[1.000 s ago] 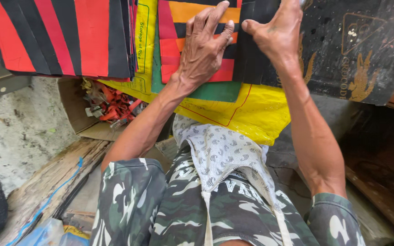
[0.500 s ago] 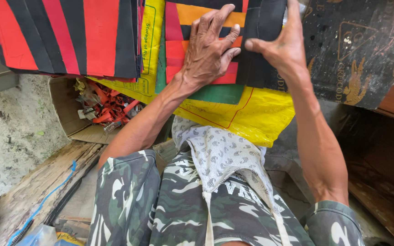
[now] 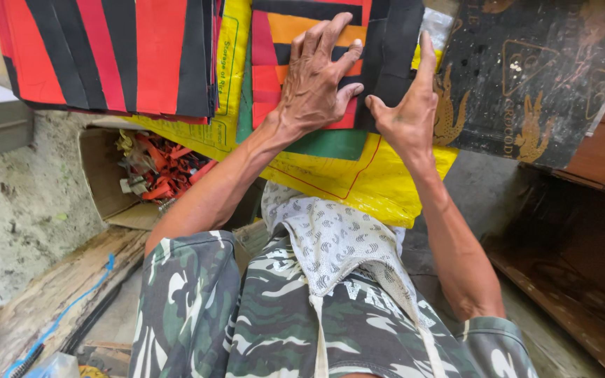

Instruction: The person aligns black rubber strips against patterned red, orange and black rubber sheets on the work table, presses the pieces together, and stacks the matched sheets with a pile of finished sheets. They work through the stack one sheet at a time by hand.

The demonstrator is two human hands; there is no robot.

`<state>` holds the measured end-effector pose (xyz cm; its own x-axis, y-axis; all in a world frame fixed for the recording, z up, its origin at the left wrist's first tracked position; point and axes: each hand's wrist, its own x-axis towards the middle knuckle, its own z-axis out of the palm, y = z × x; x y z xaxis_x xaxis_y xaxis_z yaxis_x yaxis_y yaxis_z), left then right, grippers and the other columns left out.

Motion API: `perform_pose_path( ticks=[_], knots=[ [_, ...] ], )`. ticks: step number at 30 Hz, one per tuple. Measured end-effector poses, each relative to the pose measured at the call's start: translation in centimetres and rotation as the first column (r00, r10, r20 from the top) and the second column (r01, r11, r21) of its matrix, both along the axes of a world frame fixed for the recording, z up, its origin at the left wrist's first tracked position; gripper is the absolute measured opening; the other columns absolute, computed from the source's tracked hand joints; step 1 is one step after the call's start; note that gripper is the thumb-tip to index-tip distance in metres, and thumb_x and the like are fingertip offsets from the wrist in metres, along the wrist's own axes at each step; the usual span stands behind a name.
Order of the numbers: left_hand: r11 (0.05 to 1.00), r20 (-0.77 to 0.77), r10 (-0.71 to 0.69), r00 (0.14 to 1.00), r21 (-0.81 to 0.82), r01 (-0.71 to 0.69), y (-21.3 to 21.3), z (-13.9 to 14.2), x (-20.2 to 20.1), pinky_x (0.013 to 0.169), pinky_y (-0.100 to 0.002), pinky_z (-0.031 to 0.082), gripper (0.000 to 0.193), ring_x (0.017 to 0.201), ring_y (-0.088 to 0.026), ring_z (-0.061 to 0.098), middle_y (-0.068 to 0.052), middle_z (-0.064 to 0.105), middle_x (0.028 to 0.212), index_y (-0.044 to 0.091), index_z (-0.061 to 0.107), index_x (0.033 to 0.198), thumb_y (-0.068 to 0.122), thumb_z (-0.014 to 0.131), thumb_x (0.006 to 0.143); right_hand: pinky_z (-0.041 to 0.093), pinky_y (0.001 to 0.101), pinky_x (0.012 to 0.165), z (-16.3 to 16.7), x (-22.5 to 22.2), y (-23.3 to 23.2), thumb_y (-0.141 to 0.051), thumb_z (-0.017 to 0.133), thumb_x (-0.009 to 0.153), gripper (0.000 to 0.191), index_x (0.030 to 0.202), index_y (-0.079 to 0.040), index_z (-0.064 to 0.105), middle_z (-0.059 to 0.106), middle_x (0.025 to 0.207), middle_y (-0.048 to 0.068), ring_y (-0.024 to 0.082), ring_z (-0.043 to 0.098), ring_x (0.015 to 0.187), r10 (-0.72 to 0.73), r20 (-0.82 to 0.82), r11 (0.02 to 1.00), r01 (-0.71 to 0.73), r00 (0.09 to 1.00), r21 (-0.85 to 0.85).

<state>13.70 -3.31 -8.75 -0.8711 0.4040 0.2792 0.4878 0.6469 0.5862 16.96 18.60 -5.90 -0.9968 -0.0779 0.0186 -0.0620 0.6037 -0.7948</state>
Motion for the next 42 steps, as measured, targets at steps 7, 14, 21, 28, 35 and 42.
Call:
perform_pose_path(
  ticks=[7, 14, 21, 28, 35, 42],
  knots=[
    [1.0, -0.023, 0.016, 1.0, -0.013, -0.016, 0.3, 0.5, -0.1, 0.114, -0.052, 0.032, 0.063, 0.141, -0.037, 0.038, -0.018, 0.036, 0.156, 0.005, 0.063, 0.135, 0.028, 0.09, 0.082, 0.059, 0.038, 0.107, 2.0, 1.2, -2.1, -0.001, 0.096, 0.08, 0.115, 0.161, 0.0, 0.014, 0.06, 0.143, 0.029, 0.034, 0.067, 0.125, -0.018, -0.027, 0.999, 0.019, 0.999, 0.045],
    [0.92, 0.082, 0.392, 0.916, -0.041, -0.39, -2.6, 3.3, 4.2, 0.121, -0.053, 0.029, 0.075, 0.146, -0.043, 0.035, -0.028, 0.032, 0.158, 0.001, 0.055, 0.143, 0.026, 0.09, 0.081, 0.052, 0.039, 0.108, 3.6, 1.9, 1.0, -0.003, 0.091, 0.088, 0.09, 0.16, -0.01, 0.038, 0.064, 0.134, 0.016, 0.032, 0.062, 0.124, -0.083, -0.182, 0.951, 0.133, 0.98, 0.281],
    [0.897, 0.27, 0.431, 0.861, -0.027, -0.441, -4.0, 3.8, 7.2, 0.126, -0.054, 0.023, 0.086, 0.151, -0.052, 0.028, -0.037, 0.029, 0.16, -0.008, 0.036, 0.155, 0.016, 0.084, 0.088, 0.036, 0.048, 0.118, -2.9, 0.2, -2.9, -0.014, 0.072, 0.1, 0.073, 0.162, -0.001, 0.034, 0.038, 0.165, 0.017, 0.036, 0.04, 0.146, 0.318, -0.298, 0.853, -0.135, 0.9, 0.504],
    [0.77, 0.508, 0.453, 0.732, 0.19, -0.609, -4.9, 5.7, 5.4, 0.12, -0.042, 0.044, 0.078, 0.14, -0.033, 0.052, -0.025, 0.051, 0.148, 0.001, 0.047, 0.15, 0.022, 0.085, 0.085, 0.038, 0.0493, 0.107, -2.1, -0.3, -3.0, -0.019, 0.07, 0.1, 0.07, 0.162, -0.009, 0.038, 0.039, 0.161, 0.019, 0.037, 0.043, 0.137, 0.448, -0.239, 0.667, -0.145, 0.861, 0.731],
    [0.878, 0.473, 0.103, 0.875, 0.37, -0.304, -6.2, 8.1, 1.1, 0.108, -0.039, 0.053, 0.044, 0.121, -0.025, 0.069, -0.016, 0.073, 0.126, 0.001, 0.067, 0.132, 0.008, 0.074, 0.089, 0.047, 0.0433, 0.108, 0.0, -1.6, -0.2, -0.009, 0.067, 0.1, 0.06, 0.155, -0.004, 0.044, 0.054, 0.148, 0.017, 0.033, 0.058, 0.128, 0.191, -0.229, 0.981, -0.176, 0.954, 0.084],
    [0.532, 0.258, 0.6, 0.757, 0.578, -0.619, -13.2, 11.7, 5.0, 0.076, -0.027, 0.047, 0.055, 0.09, -0.012, 0.056, -0.022, 0.065, 0.143, -0.008, 0.058, 0.141, -0.005, 0.077, 0.09, 0.055, 0.0365, 0.1, -1.7, 0.1, 3.2, 0.002, 0.061, 0.107, 0.041, 0.147, -0.002, 0.053, 0.068, 0.124, 0.014, 0.024, 0.068, 0.11, -0.152, -0.27, 0.988, 0.139, 0.951, -0.068]
  ],
)
